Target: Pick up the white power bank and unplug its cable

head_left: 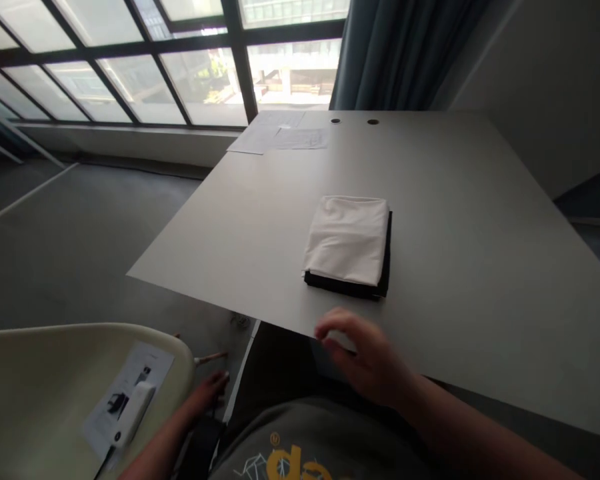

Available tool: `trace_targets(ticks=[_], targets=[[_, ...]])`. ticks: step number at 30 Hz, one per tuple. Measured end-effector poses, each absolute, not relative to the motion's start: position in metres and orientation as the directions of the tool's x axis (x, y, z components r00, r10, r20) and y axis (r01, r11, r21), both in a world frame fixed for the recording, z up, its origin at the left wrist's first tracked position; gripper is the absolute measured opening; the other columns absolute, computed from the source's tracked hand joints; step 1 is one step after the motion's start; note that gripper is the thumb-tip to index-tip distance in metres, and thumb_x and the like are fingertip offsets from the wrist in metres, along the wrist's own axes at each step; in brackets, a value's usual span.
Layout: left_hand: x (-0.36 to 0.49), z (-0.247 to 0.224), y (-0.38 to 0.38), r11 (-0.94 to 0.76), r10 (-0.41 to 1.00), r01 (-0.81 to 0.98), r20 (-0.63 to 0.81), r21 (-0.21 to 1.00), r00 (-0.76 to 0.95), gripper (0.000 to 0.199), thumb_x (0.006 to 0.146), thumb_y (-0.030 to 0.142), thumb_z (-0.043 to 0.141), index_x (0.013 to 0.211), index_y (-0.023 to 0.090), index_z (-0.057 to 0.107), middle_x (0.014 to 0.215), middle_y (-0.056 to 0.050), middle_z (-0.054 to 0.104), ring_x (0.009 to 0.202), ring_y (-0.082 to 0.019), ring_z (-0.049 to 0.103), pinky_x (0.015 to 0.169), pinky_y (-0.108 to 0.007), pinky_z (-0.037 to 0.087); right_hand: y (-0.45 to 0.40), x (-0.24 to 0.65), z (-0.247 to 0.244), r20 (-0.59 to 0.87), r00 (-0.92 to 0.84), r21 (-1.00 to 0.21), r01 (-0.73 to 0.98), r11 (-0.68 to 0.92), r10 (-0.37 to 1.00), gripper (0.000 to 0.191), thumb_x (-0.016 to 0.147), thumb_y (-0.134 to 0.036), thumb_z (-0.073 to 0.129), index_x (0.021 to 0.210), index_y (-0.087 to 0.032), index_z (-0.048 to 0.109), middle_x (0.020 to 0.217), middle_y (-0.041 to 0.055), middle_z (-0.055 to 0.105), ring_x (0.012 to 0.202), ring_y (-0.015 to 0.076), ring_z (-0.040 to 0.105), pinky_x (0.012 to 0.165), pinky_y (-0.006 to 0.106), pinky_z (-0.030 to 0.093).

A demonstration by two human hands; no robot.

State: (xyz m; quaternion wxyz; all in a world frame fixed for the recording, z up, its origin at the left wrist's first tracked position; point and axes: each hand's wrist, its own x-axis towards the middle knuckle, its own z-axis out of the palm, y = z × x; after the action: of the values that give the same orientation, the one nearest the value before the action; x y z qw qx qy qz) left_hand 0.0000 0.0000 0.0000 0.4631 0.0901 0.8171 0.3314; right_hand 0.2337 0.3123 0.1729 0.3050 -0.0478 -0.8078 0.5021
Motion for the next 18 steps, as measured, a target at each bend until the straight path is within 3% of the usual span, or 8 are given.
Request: trace_targets(ticks=[2, 6, 8, 9, 11, 13, 15, 18], targets=[[-0.013, 0.017, 0.001, 0.706, 0.42, -0.228, -0.655, 0.671, -0.628, 0.088, 0.041, 0.1, 0.074, 0.079, 0.02, 0.065, 0.074, -0.001, 0.062, 0.074, -0.019, 0.061, 0.07, -0.032, 0.056, 0.282, 0.212, 0.147, 0.248, -0.962, -0.913, -0.192, 0.361, 0.115, 0.031, 0.098, -0.017, 0.063, 0.128, -0.021, 0.069, 0.112, 0.0077, 0.074, 0.099, 0.0136, 0.073, 0.086, 0.025, 0.06], [-0.013, 0.075, 0.021, 0.435, 0.613, -0.065, -0.348, 0.898, -0.709, 0.063, 0.066, 0.077, 0.085, 0.087, 0.019, 0.072, 0.089, -0.005, 0.071, 0.086, -0.02, 0.064, 0.078, -0.029, 0.055, 0.234, 0.174, 0.108, -0.134, -0.988, -0.957, 0.11, 0.267, -0.074, 0.075, 0.089, -0.025, 0.074, 0.159, -0.016, 0.049, 0.149, 0.0163, 0.061, 0.133, 0.0243, 0.064, 0.114, 0.039, 0.054], [0.006, 0.105, 0.03, 0.301, 0.663, -0.006, -0.214, 0.954, -0.717, 0.052, 0.072, 0.066, 0.088, 0.092, 0.02, 0.072, 0.088, -0.004, 0.07, 0.083, -0.018, 0.064, 0.076, -0.027, 0.055, 0.222, 0.161, 0.103, -0.163, -0.979, -0.946, 0.12, 0.301, -0.122, 0.09, 0.085, -0.032, 0.079, 0.165, -0.014, 0.04, 0.165, 0.0192, 0.044, 0.15, 0.0297, 0.05, 0.125, 0.045, 0.044], [0.017, 0.117, 0.033, 0.242, 0.69, 0.045, -0.139, 0.969, -0.71, 0.045, 0.077, 0.06, 0.087, 0.092, 0.021, 0.072, 0.086, -0.003, 0.069, 0.082, -0.017, 0.064, 0.076, -0.026, 0.054, 0.218, 0.156, 0.104, -0.138, -0.978, -0.949, 0.085, 0.305, -0.157, 0.086, 0.086, -0.034, 0.078, 0.162, -0.014, 0.043, 0.165, 0.0184, 0.044, 0.15, 0.0298, 0.049, 0.126, 0.044, 0.042], [0.037, 0.136, 0.034, 0.148, 0.755, 0.16, -0.007, 0.976, -0.656, 0.034, 0.085, 0.052, 0.082, 0.091, 0.021, 0.07, 0.085, -0.002, 0.066, 0.079, -0.015, 0.062, 0.077, -0.025, 0.053, 0.21, 0.151, 0.107, -0.069, -0.966, -0.961, -0.003, 0.276, -0.25, 0.058, 0.094, -0.039, 0.071, 0.145, -0.015, 0.06, 0.149, 0.0139, 0.061, 0.135, 0.0251, 0.061, 0.118, 0.038, 0.048], [0.048, 0.143, 0.03, 0.067, 0.792, 0.211, 0.077, 0.975, -0.605, 0.029, 0.092, 0.049, 0.076, 0.092, 0.021, 0.068, 0.089, -0.003, 0.067, 0.085, -0.016, 0.064, 0.082, -0.027, 0.053, 0.203, 0.151, 0.109, -0.047, -0.937, -0.978, -0.027, 0.208, -0.345, 0.034, 0.103, -0.044, 0.057, 0.116, -0.015, 0.07, 0.116, 0.0076, 0.075, 0.106, 0.0174, 0.071, 0.101, 0.029, 0.054], [0.045, 0.138, 0.022, 0.024, 0.802, 0.181, 0.089, 0.983, -0.591, 0.033, 0.094, 0.051, 0.072, 0.088, 0.02, 0.063, 0.092, -0.004, 0.067, 0.089, -0.017, 0.064, 0.086, -0.028, 0.053, 0.198, 0.153, 0.107, -0.073, -0.931, -0.989, 0.02, 0.15, -0.357, 0.041, 0.107, -0.049, 0.046, 0.098, -0.015, 0.067, 0.088, 0.0028, 0.071, 0.082, 0.0116, 0.066, 0.083, 0.023, 0.052], [0.019, 0.109, -0.001, 0.144, 0.834, 0.093, -0.071, 0.985, -0.548, 0.042, 0.093, 0.058, 0.072, 0.082, 0.019, 0.06, 0.089, -0.004, 0.066, 0.085, -0.016, 0.061, 0.081, -0.027, 0.051, 0.193, 0.154, 0.098, -0.144, -0.958, -0.978, 0.1, 0.183, -0.248, 0.045, 0.107, -0.054, 0.043, 0.092, -0.016, 0.063, 0.077, -0.0002, 0.06, 0.07, 0.0089, 0.052, 0.071, 0.022, 0.042]])
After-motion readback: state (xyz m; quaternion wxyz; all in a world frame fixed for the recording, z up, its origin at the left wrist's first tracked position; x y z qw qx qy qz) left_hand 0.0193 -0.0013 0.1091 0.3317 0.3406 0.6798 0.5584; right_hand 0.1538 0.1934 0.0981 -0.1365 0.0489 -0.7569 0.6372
